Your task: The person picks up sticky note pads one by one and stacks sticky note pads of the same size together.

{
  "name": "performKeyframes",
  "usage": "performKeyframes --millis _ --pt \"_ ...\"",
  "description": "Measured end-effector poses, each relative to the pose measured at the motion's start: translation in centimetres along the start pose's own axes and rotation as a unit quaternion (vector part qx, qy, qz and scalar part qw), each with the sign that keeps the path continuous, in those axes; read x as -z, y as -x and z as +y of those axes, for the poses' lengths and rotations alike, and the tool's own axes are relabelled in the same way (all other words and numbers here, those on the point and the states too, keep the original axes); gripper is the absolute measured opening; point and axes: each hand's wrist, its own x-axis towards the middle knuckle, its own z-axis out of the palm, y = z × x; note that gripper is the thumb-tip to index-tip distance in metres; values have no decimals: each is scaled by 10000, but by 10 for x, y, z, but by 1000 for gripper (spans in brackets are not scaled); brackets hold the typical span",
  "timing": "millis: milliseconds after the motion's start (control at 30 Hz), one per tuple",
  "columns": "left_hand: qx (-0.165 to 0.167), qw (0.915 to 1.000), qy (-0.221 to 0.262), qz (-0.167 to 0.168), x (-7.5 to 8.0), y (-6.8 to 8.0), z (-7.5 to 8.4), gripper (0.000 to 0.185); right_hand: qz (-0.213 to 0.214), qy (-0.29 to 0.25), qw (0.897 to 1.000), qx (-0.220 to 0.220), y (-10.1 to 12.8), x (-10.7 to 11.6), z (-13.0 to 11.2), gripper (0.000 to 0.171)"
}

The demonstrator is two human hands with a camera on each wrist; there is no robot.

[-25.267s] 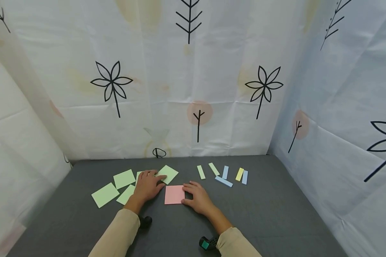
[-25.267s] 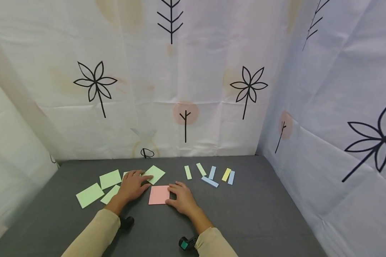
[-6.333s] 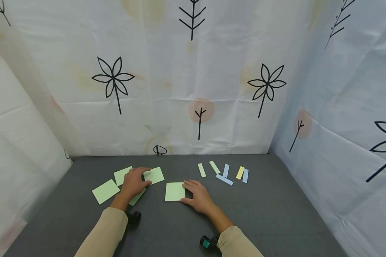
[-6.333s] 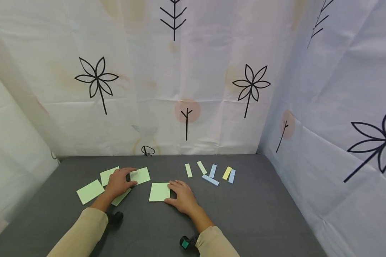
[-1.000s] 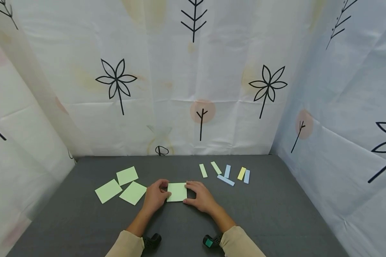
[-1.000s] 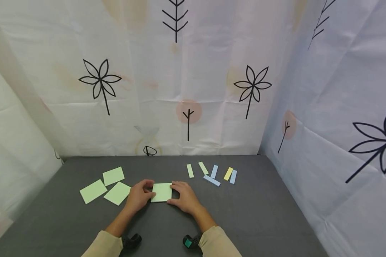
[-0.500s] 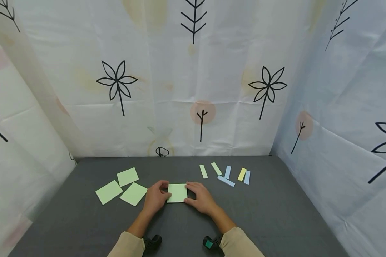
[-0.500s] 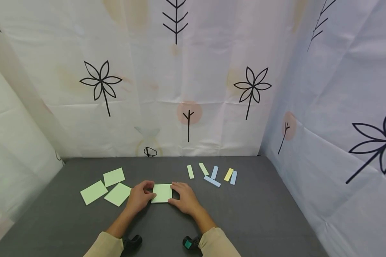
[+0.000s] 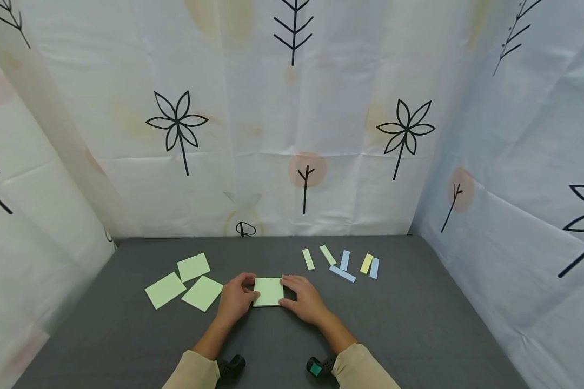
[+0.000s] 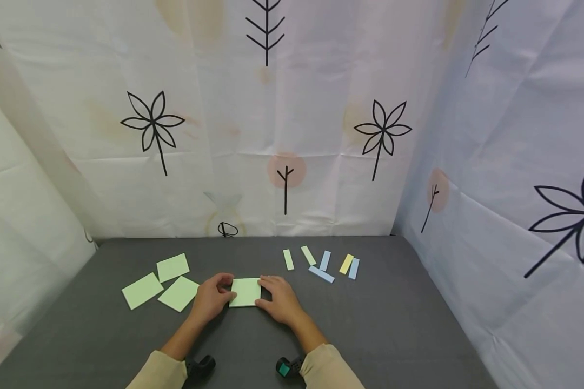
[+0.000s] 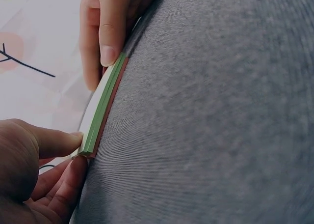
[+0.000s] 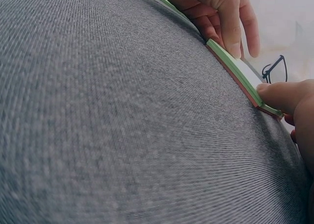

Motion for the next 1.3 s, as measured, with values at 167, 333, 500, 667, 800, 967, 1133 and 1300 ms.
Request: performKeyframes --millis 167,333,500,667,800,967,1133,1300 --pt "12 9998 -10 -182 4 -3 -1 40 -36 30 10000 -37 0 -1 1 48" --pt "-129 9997 28 -226 14 -6 -2 37 -32 51 10000 -29 0 -1 2 48" --pt "-340 9994 46 -23 26 -5 -6 36 -13 51 10000 14 1 -2 3 48" --pt "-646 9975 -208 210 37 -1 -14 35 25 136 9998 132 1 -2 4 47" --pt "-985 9916 -767 330 48 2 -22 36 26 127 9999 114 1 -2 3 47" --pt "-1314 9798 -1451 418 63 5 -34 38 35 79 9999 83 0 -2 3 47" --pt "-1426 9641 -2218 313 77 9 -44 41 26 112 9999 75 0 -1 4 48" --pt "-1356 9523 -2725 214 89 13 -47 41 -24 123 9999 26 -1 -1 4 48"
